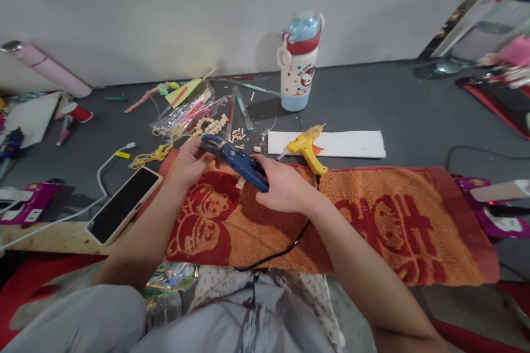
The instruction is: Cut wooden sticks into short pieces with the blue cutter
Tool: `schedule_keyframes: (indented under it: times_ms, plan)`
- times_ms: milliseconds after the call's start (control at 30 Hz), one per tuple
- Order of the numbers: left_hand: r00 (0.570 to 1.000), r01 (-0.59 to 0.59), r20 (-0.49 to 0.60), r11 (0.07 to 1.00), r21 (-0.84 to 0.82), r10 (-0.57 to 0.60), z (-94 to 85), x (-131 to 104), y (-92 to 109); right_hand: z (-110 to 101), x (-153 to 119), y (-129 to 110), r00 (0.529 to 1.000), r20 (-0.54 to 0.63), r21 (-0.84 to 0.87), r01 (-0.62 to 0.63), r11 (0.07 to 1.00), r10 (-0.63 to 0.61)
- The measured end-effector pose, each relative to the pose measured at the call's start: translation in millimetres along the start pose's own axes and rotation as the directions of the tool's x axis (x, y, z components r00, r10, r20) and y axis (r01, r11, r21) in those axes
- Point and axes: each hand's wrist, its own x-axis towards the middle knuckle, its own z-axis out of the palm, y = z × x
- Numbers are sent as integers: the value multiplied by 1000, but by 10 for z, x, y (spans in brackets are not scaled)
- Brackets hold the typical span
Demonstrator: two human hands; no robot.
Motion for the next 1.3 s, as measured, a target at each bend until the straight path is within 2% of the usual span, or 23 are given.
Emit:
schedule_keyframes:
  times_ms: [333, 600, 733, 833, 933, 1000, 1167, 1300]
  plan:
    - [1000, -12, 15, 1000, -12, 12, -3, -7, -6, 13, 0, -5, 1000, -8, -14, 7, 1000, -7]
    - [999, -38, -35, 994, 100, 42, 37, -3, -29, 70, 2, 30, 999, -31, -106, 38, 994, -42]
    - [1000, -3, -20, 987, 161, 6, 49, 3, -69, 78, 10, 29, 997, -82, -112, -4, 994, -5]
    - [997, -5, -70, 932, 363, 33, 52, -15, -74, 82, 17, 23, 993, -114, -110, -48, 993, 36]
    - [992, 9, -104, 791, 611, 70, 55, -52, -33, 86, 22, 20, 990, -124, -103, -86, 991, 73]
    - [994, 27, -95, 718, 695, 54, 56, -77, 3, 87, 21, 15, 989, -119, -93, -97, 991, 85]
    - [998, -22, -24, 639, 769, 62, 55, -105, 41, 93, 2, 8, 994, -95, -87, -66, 994, 57]
    - [997, -47, -4, 687, 725, 73, 56, -107, 40, 104, -4, 50, 997, -79, -113, -34, 993, 25]
